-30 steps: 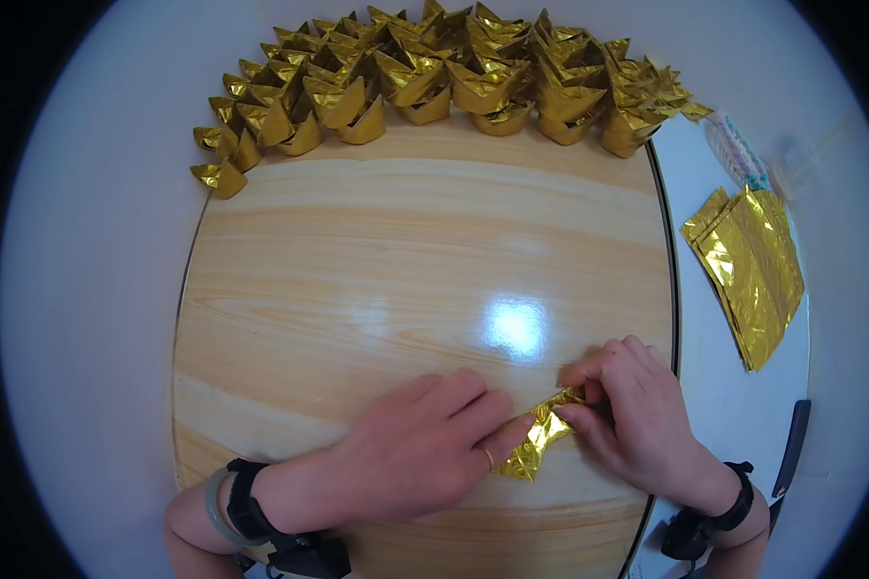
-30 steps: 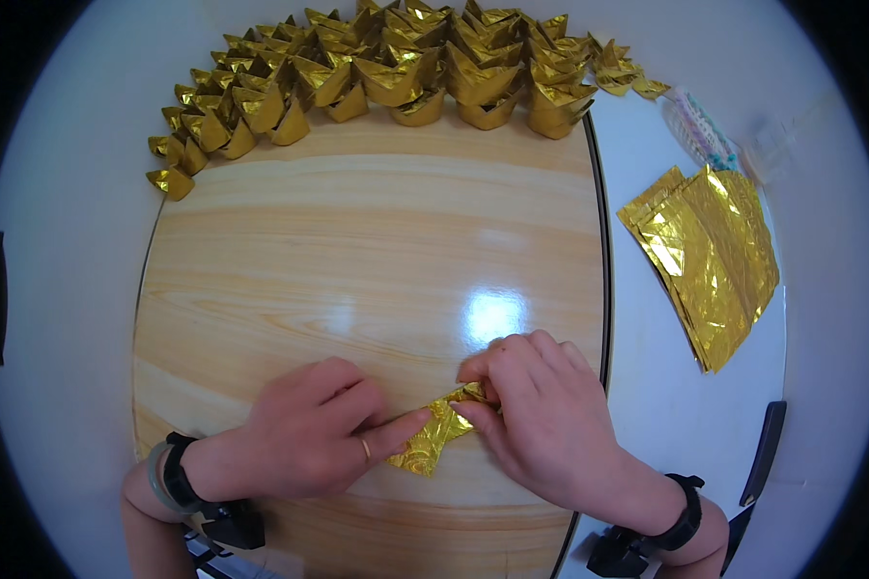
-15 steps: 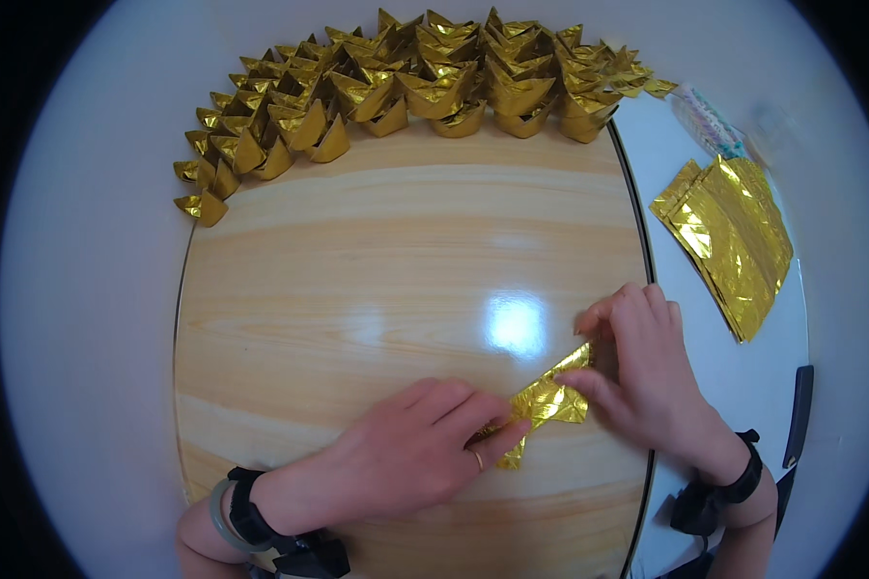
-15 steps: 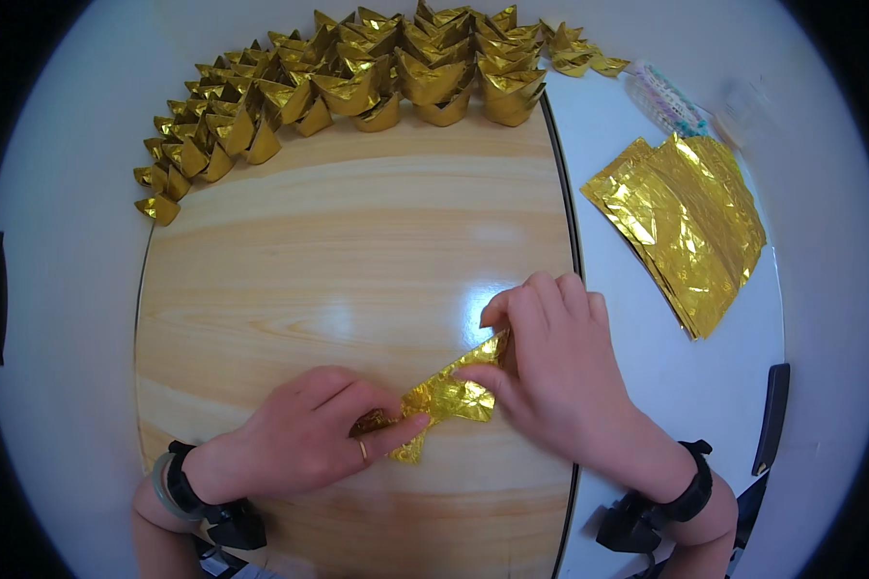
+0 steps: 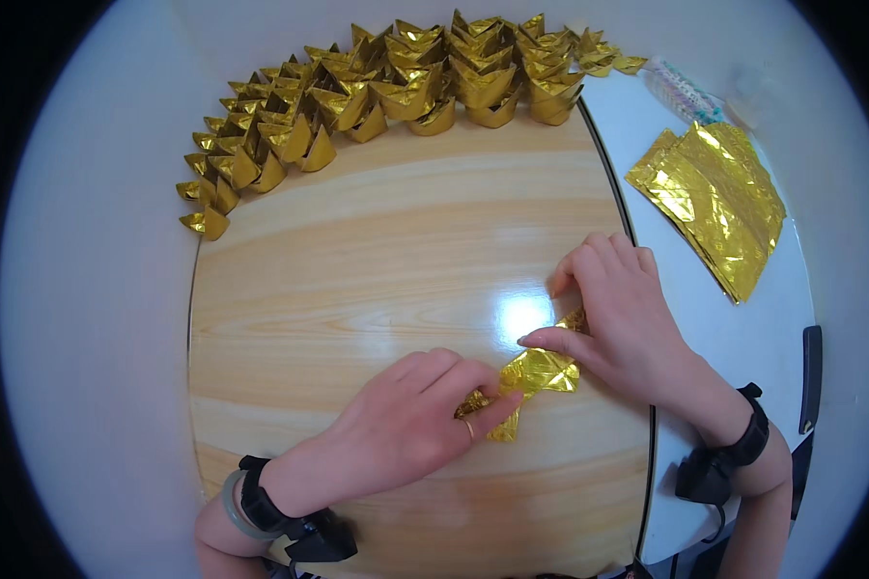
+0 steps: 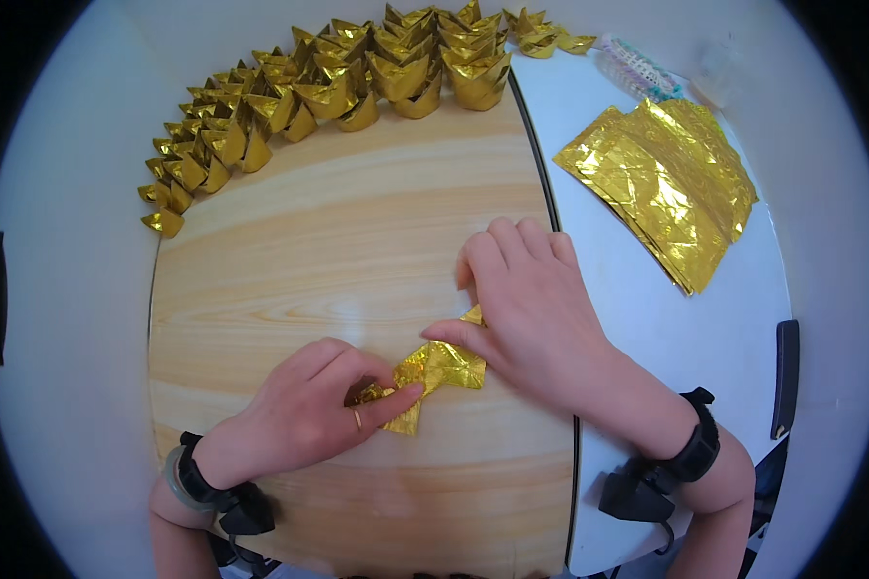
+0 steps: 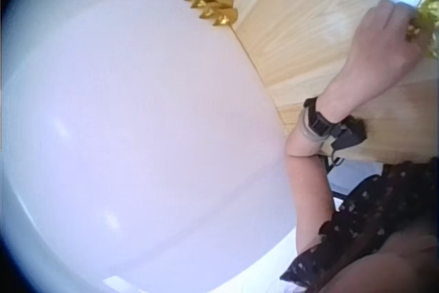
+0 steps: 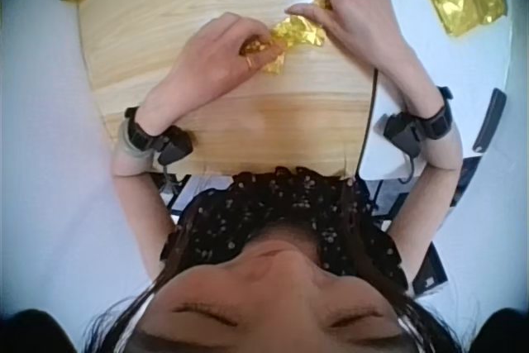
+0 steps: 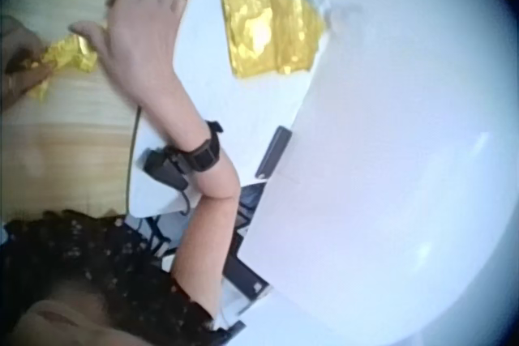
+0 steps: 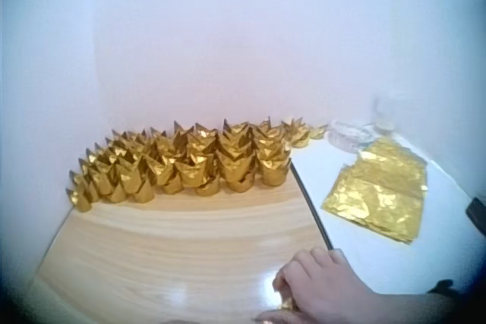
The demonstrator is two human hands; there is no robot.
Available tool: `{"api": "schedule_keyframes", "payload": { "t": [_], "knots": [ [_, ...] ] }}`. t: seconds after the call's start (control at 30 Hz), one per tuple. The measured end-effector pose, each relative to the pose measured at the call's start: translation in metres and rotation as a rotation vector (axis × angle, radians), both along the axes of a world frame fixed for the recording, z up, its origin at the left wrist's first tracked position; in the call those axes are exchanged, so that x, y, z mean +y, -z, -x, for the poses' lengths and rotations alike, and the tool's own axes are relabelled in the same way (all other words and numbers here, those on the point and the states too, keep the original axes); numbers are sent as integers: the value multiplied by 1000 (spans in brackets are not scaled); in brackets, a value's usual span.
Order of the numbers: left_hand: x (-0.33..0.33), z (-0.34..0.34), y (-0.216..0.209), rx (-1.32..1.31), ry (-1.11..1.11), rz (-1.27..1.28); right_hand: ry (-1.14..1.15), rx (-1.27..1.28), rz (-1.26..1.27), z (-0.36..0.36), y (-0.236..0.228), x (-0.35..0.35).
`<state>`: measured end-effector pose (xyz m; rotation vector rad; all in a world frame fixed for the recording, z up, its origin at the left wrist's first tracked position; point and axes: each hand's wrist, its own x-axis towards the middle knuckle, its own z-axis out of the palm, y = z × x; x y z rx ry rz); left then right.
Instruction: Folding gold-colored paper into decorative boat-like shapes.
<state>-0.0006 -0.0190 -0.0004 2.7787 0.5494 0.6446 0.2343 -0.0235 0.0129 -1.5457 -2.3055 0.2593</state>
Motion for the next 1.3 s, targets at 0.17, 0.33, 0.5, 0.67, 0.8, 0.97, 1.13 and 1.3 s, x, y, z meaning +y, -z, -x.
{"api": "schedule_keyframes", "payload": {
  "t": [0.17, 0.33, 0.5, 0.67, 0.8, 0.97, 1.13, 1.3],
  "knots": [
    [-1, -1, -1, 11, -46, 36, 62, 67, -35, -12, 4, 3],
    [3, 8, -4, 8, -24, -47, 132, 122, 146, -4, -11, -10],
    [8, 15, 1, -14, -109, -187, 61, 287, 562, 5, -36, -21],
    [6, 14, 4, -135, -229, 76, -198, 398, 697, 4, -30, -28],
    [4, 12, 0, -126, -238, 202, -356, 282, 634, 1, -27, -29],
    [5, 18, 0, -86, -247, 360, -455, 248, 365, 6, -19, -25],
    [7, 19, -3, -37, -249, 400, -586, 184, 120, 7, -8, -19],
    [9, 20, -3, -30, -244, 432, -498, 190, 152, 12, -11, -20]
  ]
}}
